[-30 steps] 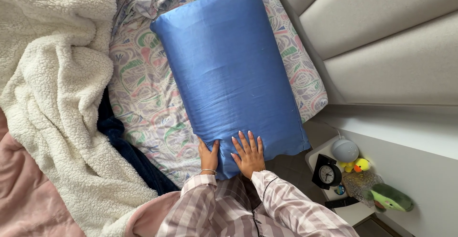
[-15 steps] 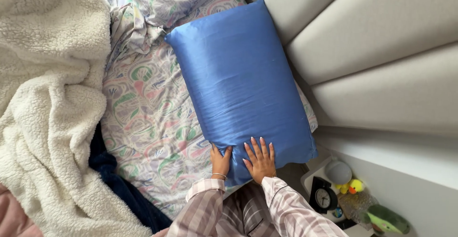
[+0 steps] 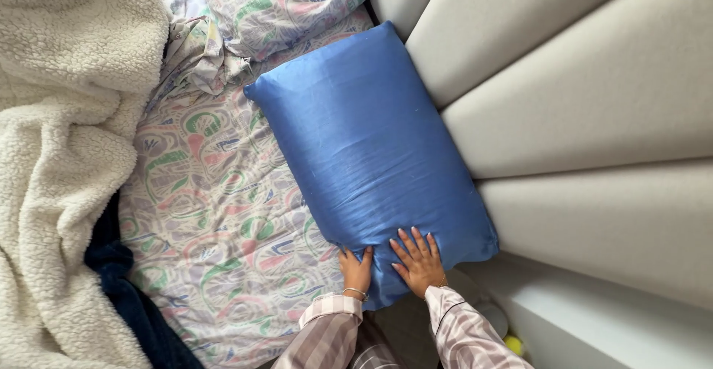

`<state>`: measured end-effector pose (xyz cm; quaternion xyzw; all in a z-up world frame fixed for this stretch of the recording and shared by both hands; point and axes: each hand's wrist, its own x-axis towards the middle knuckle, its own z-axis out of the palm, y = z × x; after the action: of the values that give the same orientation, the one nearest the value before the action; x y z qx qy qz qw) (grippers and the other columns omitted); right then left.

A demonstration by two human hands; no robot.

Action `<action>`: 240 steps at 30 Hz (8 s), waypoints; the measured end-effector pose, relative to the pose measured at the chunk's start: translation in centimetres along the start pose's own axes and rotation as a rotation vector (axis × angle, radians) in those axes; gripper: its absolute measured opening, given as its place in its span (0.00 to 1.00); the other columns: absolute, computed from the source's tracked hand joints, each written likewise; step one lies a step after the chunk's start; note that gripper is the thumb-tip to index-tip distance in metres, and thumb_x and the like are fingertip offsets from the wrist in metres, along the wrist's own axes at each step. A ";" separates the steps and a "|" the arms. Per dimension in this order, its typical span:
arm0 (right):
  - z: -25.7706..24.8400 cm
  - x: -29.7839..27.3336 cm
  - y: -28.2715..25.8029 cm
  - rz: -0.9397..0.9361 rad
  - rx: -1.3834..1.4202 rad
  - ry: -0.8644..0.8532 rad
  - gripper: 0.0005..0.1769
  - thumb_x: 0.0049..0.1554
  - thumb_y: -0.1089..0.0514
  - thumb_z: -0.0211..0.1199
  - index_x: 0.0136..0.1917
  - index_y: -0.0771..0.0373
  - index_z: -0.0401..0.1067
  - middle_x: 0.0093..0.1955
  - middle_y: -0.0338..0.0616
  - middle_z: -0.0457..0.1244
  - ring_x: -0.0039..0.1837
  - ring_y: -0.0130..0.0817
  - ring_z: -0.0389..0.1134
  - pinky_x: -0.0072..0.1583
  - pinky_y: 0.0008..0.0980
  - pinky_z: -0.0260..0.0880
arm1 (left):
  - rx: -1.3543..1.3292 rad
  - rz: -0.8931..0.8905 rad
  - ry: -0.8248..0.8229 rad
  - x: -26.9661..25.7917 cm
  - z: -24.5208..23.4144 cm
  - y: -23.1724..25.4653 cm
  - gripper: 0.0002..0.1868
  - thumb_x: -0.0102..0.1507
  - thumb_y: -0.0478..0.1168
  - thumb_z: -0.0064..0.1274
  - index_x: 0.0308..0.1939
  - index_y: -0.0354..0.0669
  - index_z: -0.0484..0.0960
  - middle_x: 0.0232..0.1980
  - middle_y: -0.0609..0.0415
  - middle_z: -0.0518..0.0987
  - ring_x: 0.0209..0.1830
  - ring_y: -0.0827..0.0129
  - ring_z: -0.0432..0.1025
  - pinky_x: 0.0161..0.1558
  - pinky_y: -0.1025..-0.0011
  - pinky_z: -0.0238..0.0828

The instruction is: The person folds a yellow towel and places it on a pile of other items. They then adjust a blue pillow and a patterned pillow on the bed. Finally, they fold a white blanket and a blue patterned blanket, stacking them on the bed.

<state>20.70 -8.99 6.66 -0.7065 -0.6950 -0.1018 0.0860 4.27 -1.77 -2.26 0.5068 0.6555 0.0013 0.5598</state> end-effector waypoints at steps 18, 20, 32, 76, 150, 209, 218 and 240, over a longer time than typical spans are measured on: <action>-3.2 -0.9 -3.7 -0.083 -0.070 -0.081 0.43 0.62 0.37 0.47 0.85 0.51 0.41 0.88 0.44 0.34 0.88 0.51 0.33 0.82 0.56 0.35 | -0.102 0.010 -0.183 -5.9 -4.3 -4.2 0.54 0.63 0.62 0.57 0.83 0.56 0.39 0.81 0.49 0.56 0.81 0.58 0.53 0.75 0.62 0.54; -3.5 -1.2 -4.5 -0.104 -0.074 -0.072 0.45 0.60 0.36 0.48 0.84 0.50 0.41 0.89 0.44 0.34 0.88 0.52 0.32 0.82 0.57 0.35 | -0.065 -0.004 -0.210 -7.0 -6.0 -3.3 0.48 0.65 0.59 0.55 0.82 0.56 0.46 0.80 0.49 0.60 0.79 0.58 0.58 0.73 0.62 0.59; -0.8 0.9 -12.7 -0.226 -0.010 -0.079 0.42 0.58 0.34 0.50 0.82 0.43 0.47 0.88 0.40 0.35 0.87 0.41 0.33 0.81 0.54 0.31 | -0.061 0.089 -0.200 -10.0 -17.6 -4.2 0.30 0.69 0.53 0.49 0.75 0.56 0.66 0.67 0.64 0.78 0.65 0.68 0.73 0.60 0.64 0.71; -4.7 21.5 -33.6 0.057 0.043 -0.077 0.40 0.57 0.47 0.63 0.80 0.47 0.57 0.84 0.39 0.46 0.84 0.43 0.43 0.80 0.60 0.33 | 0.316 0.466 -0.035 -0.8 -43.7 -6.1 0.26 0.69 0.48 0.51 0.71 0.52 0.70 0.70 0.57 0.71 0.72 0.62 0.63 0.71 0.59 0.62; 12.4 51.3 4.7 0.217 0.001 0.146 0.18 0.60 0.43 0.61 0.64 0.34 0.72 0.62 0.21 0.68 0.69 0.25 0.68 0.80 0.51 0.54 | 1.095 0.816 0.302 32.1 -28.3 45.5 0.17 0.62 0.52 0.48 0.43 0.51 0.89 0.38 0.55 0.87 0.40 0.53 0.82 0.26 0.40 0.74; -6.5 4.7 -19.9 -0.210 0.742 -0.550 0.05 0.58 0.60 0.60 0.39 0.60 0.71 0.38 0.45 0.64 0.43 0.43 0.66 0.46 0.43 0.64 | 0.654 0.438 -0.394 -9.6 -28.7 -9.8 0.12 0.65 0.41 0.46 0.48 0.65 0.80 0.51 0.64 0.79 0.48 0.64 0.75 0.51 0.64 0.70; 1.3 29.5 -13.6 -0.198 0.492 -0.148 0.14 0.59 0.61 0.60 0.59 0.60 0.75 0.63 0.48 0.66 0.69 0.49 0.63 0.72 0.53 0.56 | 0.372 0.578 0.119 9.3 -35.9 4.8 0.25 0.64 0.47 0.54 0.66 0.52 0.74 0.66 0.54 0.73 0.65 0.57 0.68 0.65 0.59 0.64; 8.5 49.0 -11.4 -0.468 0.444 -0.365 0.14 0.49 0.43 0.71 0.43 0.49 0.76 0.51 0.33 0.65 0.57 0.39 0.70 0.66 0.42 0.70 | 0.300 0.556 0.199 13.2 -42.2 17.2 0.07 0.65 0.54 0.54 0.45 0.66 0.83 0.41 0.64 0.79 0.48 0.63 0.77 0.53 0.62 0.75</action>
<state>10.19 40.75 11.13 -0.4990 -0.8469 0.1625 0.0862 -13.50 39.29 13.65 0.7407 0.5363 0.1069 0.3902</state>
